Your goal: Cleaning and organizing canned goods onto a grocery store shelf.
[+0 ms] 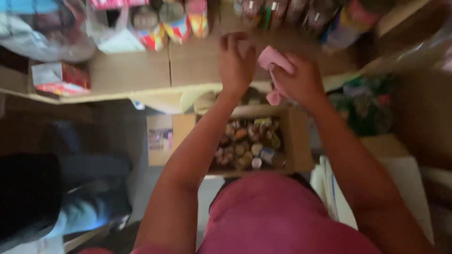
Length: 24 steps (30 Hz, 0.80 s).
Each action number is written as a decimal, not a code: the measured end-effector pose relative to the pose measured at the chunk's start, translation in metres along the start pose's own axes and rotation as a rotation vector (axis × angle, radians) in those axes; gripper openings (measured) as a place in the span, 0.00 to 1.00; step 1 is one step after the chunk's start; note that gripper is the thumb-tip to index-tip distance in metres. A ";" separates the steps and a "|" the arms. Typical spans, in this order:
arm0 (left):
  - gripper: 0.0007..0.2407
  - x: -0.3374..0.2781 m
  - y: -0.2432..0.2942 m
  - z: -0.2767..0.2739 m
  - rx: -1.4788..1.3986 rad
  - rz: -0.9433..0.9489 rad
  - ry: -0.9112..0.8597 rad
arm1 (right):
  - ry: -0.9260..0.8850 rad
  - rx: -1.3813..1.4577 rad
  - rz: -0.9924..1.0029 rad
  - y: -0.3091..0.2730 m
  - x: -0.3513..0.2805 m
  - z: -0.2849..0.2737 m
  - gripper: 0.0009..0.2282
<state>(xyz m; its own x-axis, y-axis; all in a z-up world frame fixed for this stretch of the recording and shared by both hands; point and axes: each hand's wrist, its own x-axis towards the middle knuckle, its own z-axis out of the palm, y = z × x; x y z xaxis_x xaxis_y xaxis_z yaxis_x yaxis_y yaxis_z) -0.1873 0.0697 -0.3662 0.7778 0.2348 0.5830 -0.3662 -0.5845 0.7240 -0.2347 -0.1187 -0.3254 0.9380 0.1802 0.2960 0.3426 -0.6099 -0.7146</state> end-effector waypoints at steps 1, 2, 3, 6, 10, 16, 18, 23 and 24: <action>0.14 -0.011 0.009 -0.010 -0.054 0.044 -0.068 | -0.073 0.128 0.113 -0.010 -0.014 -0.005 0.13; 0.14 -0.029 0.014 -0.021 -0.047 0.030 -0.086 | -0.081 0.136 0.133 -0.010 -0.028 0.003 0.13; 0.11 -0.044 0.019 -0.029 -0.197 -0.074 -0.211 | -0.247 0.297 0.404 -0.010 -0.040 0.010 0.13; 0.08 -0.090 -0.005 -0.025 -0.361 -0.285 -0.431 | -0.384 0.277 0.561 0.014 -0.070 0.038 0.14; 0.13 -0.159 -0.064 -0.016 0.048 -0.494 -0.941 | -0.383 -0.135 0.610 0.109 -0.132 0.107 0.19; 0.15 -0.348 -0.275 0.085 -0.996 -1.454 -0.766 | -0.205 -0.266 0.598 0.216 -0.199 0.202 0.18; 0.15 -0.352 -0.294 0.088 -1.039 -1.452 -0.714 | -0.149 -0.200 0.632 0.240 -0.196 0.232 0.17; 0.15 -0.361 -0.299 0.100 -1.181 -1.451 -0.612 | 0.007 0.006 0.757 0.296 -0.195 0.285 0.13; 0.15 -0.359 -0.296 0.104 -1.230 -1.438 -0.577 | -0.021 0.115 0.832 0.293 -0.191 0.288 0.13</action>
<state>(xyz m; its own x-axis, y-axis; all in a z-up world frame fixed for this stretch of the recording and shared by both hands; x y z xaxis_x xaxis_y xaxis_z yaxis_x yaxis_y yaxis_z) -0.3052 0.0776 -0.8286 0.7224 -0.4226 -0.5472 0.6773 0.5918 0.4371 -0.2980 -0.1097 -0.7741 0.8873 -0.2787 -0.3674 -0.4595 -0.4675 -0.7552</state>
